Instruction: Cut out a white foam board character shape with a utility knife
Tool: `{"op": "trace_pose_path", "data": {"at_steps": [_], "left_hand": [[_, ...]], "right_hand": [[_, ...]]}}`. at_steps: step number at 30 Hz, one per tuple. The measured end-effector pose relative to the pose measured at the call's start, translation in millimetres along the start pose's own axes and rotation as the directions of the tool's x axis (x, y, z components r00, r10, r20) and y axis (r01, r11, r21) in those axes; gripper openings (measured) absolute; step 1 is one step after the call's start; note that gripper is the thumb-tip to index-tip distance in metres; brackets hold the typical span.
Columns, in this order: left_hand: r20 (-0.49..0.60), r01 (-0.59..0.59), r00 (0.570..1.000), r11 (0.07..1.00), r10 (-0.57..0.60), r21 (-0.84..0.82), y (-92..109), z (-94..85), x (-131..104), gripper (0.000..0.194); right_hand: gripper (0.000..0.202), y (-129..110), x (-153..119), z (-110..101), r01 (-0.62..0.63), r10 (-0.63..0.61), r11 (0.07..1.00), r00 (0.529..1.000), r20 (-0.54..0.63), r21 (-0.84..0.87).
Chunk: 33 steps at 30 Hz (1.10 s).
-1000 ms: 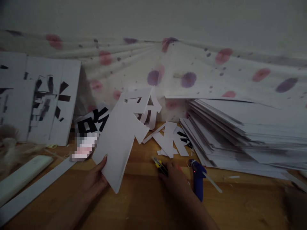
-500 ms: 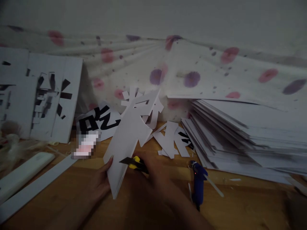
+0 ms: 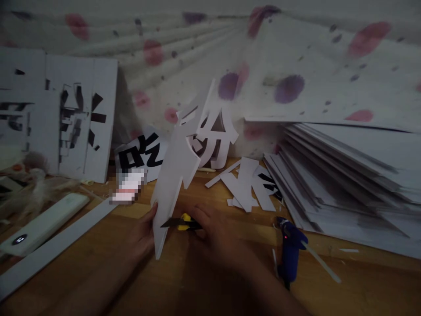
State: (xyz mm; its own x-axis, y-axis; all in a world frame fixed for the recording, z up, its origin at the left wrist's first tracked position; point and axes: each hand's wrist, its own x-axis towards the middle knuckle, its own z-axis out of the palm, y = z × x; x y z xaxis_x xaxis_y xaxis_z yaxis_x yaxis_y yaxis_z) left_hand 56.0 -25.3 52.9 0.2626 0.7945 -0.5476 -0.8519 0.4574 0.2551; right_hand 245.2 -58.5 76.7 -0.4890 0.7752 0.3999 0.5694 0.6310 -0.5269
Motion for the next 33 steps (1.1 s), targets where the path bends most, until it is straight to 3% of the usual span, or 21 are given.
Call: {"op": "trace_pose_path", "data": {"at_steps": [5,14,18,21,26,30,33], "left_hand": [[-0.013,-0.041,0.999,0.999,0.041,-0.015,1,0.6,0,0.040],[-0.019,-0.049,0.999,0.999,0.049,0.013,-1,-0.9,1,0.030],[-0.014,-0.030,0.999,0.999,0.030,0.039,-3,-3.6,2,0.027],[-0.020,-0.037,0.999,0.997,0.038,0.067,-5,-3.5,2,0.022],[-0.028,-0.216,0.974,0.961,0.224,0.175,-7,-7.5,8,0.015],[-0.041,-0.335,0.931,0.897,0.362,0.289,-11,-15.8,12,0.023],[0.022,-0.428,0.888,0.806,0.460,0.409,-15,-17.3,9,0.032]], "right_hand": [[0.043,7,-1,1,0.032,-0.032,0.999,0.999,0.010,-0.038],[0.037,14,-3,13,0.012,-0.017,0.999,0.993,0.119,0.043],[0.042,12,-1,5,0.060,-0.069,0.996,0.983,0.172,0.059],[0.039,11,-7,-8,0.052,-0.046,0.998,0.978,0.201,-0.023],[0.022,17,-35,-21,-0.090,0.125,0.973,0.980,0.152,-0.214],[0.018,16,-49,-12,-0.172,0.199,0.953,0.976,0.090,-0.248],[0.025,14,-48,-3,-0.197,0.221,0.949,0.973,0.074,-0.247]]}}
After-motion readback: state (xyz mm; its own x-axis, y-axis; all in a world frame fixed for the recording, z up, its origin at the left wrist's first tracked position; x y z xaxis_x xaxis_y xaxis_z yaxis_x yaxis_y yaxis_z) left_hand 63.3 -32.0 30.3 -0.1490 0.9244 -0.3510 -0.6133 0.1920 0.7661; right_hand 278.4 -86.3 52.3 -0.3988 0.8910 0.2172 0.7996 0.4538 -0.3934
